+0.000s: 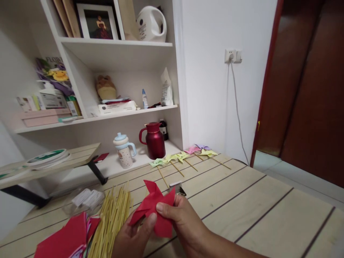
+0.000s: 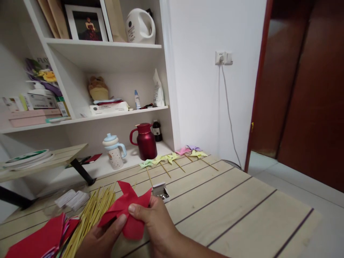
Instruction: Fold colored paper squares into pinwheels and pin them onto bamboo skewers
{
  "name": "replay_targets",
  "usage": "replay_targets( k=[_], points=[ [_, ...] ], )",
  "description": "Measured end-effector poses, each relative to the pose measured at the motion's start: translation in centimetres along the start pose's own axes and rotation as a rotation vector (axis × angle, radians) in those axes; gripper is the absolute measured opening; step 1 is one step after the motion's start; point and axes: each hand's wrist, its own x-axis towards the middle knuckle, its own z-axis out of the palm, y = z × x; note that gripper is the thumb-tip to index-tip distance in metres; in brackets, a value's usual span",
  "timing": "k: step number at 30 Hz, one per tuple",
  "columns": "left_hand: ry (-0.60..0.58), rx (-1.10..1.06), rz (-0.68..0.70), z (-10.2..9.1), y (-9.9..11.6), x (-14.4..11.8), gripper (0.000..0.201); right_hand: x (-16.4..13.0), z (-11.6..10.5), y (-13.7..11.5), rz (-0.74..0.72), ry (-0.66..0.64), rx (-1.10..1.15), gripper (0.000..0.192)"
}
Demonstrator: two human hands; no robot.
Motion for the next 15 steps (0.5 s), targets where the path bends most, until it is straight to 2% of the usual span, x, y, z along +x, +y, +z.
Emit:
replay_targets(
  k=[3,8,15],
  points=[
    [0.021,-0.022,-0.02,-0.2,-0.3,0.1,0.049,-0.1,-0.1,0.3,0.015,0.018,-0.018,0.031],
    [0.038,0.104,0.015,0.0,0.2,0.0,0.043,0.1,-0.1,0.2,0.002,0.034,-0.02,0.031],
    [0.114,0.074,-0.019,0.2,1.1,-0.6,0.035,0.1,0.1,0.3,-0.004,0.013,-0.028,0.031]
  ],
)
